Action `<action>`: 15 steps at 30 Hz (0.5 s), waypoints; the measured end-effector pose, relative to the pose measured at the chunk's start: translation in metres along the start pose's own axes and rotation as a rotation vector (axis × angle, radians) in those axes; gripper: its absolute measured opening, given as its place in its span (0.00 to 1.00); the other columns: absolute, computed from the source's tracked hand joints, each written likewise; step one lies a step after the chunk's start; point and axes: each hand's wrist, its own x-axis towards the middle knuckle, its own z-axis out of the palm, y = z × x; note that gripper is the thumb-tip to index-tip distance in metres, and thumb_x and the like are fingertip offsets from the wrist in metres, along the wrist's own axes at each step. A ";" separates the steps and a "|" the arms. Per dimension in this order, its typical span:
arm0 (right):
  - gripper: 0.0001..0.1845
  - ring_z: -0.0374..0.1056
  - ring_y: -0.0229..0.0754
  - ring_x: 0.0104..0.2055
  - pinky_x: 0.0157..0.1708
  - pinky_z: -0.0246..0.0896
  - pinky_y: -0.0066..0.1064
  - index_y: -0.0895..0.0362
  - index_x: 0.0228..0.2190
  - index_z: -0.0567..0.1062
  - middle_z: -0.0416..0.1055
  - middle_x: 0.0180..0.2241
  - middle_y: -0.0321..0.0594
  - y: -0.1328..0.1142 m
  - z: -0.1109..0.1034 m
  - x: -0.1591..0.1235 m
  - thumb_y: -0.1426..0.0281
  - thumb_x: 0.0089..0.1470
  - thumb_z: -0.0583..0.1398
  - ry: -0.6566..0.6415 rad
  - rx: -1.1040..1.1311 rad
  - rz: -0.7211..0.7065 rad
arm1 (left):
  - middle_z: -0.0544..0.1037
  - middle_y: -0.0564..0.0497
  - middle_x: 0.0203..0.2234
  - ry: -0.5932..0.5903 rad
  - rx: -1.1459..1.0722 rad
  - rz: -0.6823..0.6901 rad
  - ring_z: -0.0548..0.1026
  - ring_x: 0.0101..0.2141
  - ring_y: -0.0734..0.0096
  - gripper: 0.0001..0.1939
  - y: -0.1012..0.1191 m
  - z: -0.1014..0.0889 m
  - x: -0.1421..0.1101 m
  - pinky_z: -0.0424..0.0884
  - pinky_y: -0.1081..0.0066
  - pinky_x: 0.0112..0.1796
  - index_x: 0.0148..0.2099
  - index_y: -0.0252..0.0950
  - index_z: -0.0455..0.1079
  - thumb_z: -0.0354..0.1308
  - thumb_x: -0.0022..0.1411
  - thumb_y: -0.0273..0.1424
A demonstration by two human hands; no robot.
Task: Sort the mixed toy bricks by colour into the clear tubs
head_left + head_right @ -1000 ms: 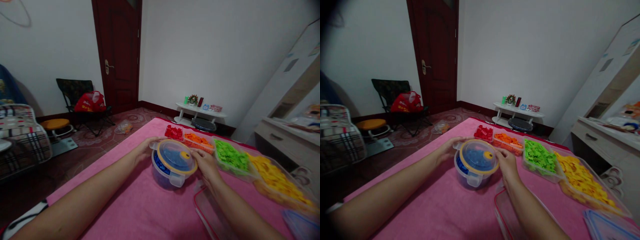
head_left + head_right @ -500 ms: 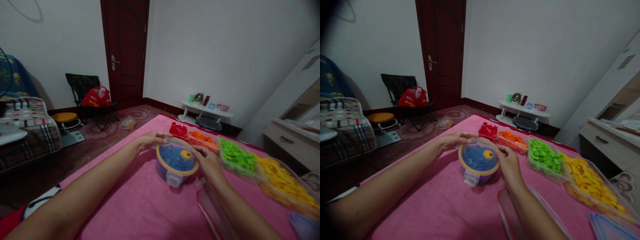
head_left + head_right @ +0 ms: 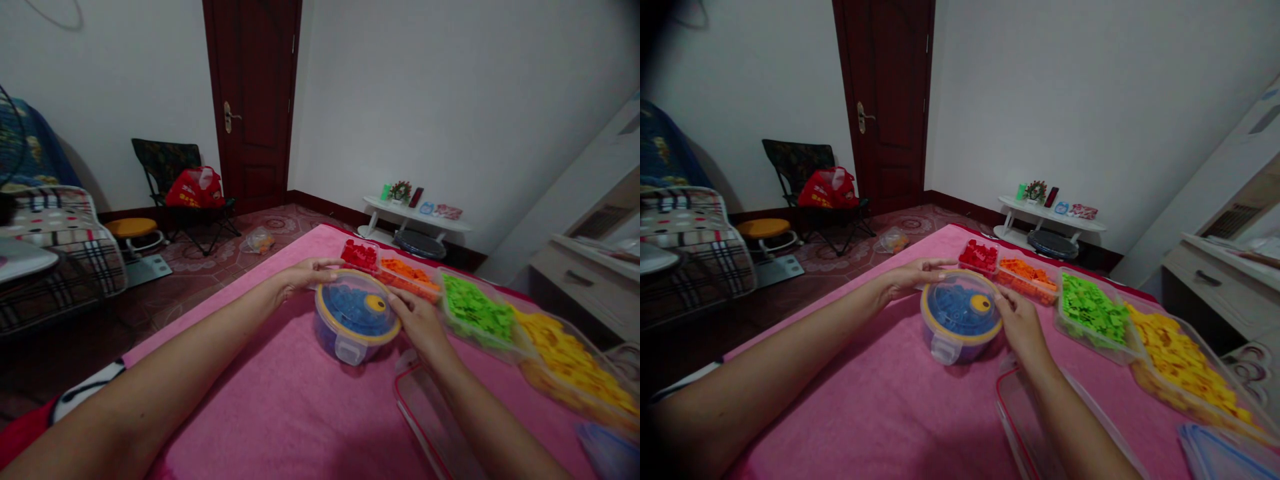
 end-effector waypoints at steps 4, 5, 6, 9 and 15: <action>0.21 0.70 0.48 0.46 0.49 0.62 0.40 0.59 0.43 0.77 0.75 0.45 0.45 0.001 0.002 -0.002 0.60 0.52 0.56 0.029 -0.107 -0.101 | 0.71 0.41 0.53 -0.056 0.028 -0.017 0.74 0.46 0.60 0.32 0.004 0.001 -0.002 0.68 0.67 0.46 0.58 0.35 0.65 0.66 0.50 0.28; 0.21 0.70 0.48 0.47 0.49 0.62 0.39 0.59 0.44 0.77 0.75 0.45 0.45 0.001 0.003 -0.003 0.60 0.53 0.55 0.028 -0.131 -0.113 | 0.70 0.41 0.54 -0.067 0.034 -0.020 0.73 0.47 0.60 0.32 0.005 0.001 -0.003 0.68 0.67 0.47 0.58 0.35 0.65 0.66 0.50 0.29; 0.22 0.69 0.48 0.47 0.50 0.61 0.39 0.59 0.44 0.77 0.75 0.46 0.45 0.000 0.003 -0.004 0.61 0.54 0.55 0.026 -0.153 -0.120 | 0.70 0.41 0.54 -0.077 0.042 -0.022 0.73 0.48 0.59 0.32 0.005 0.000 -0.004 0.67 0.66 0.47 0.59 0.35 0.64 0.66 0.51 0.29; 0.22 0.69 0.48 0.48 0.51 0.60 0.40 0.58 0.45 0.77 0.75 0.46 0.43 -0.005 0.002 -0.004 0.62 0.55 0.52 0.020 -0.242 -0.157 | 0.68 0.41 0.56 -0.114 0.080 0.009 0.71 0.51 0.57 0.32 0.004 0.000 -0.005 0.67 0.64 0.48 0.59 0.36 0.64 0.65 0.52 0.30; 0.21 0.72 0.48 0.41 0.42 0.64 0.36 0.57 0.44 0.78 0.77 0.39 0.45 -0.010 -0.004 -0.001 0.66 0.56 0.50 -0.017 -0.601 -0.192 | 0.66 0.41 0.57 -0.174 0.281 0.112 0.68 0.53 0.58 0.29 0.002 -0.006 -0.004 0.64 0.62 0.51 0.60 0.36 0.62 0.61 0.57 0.34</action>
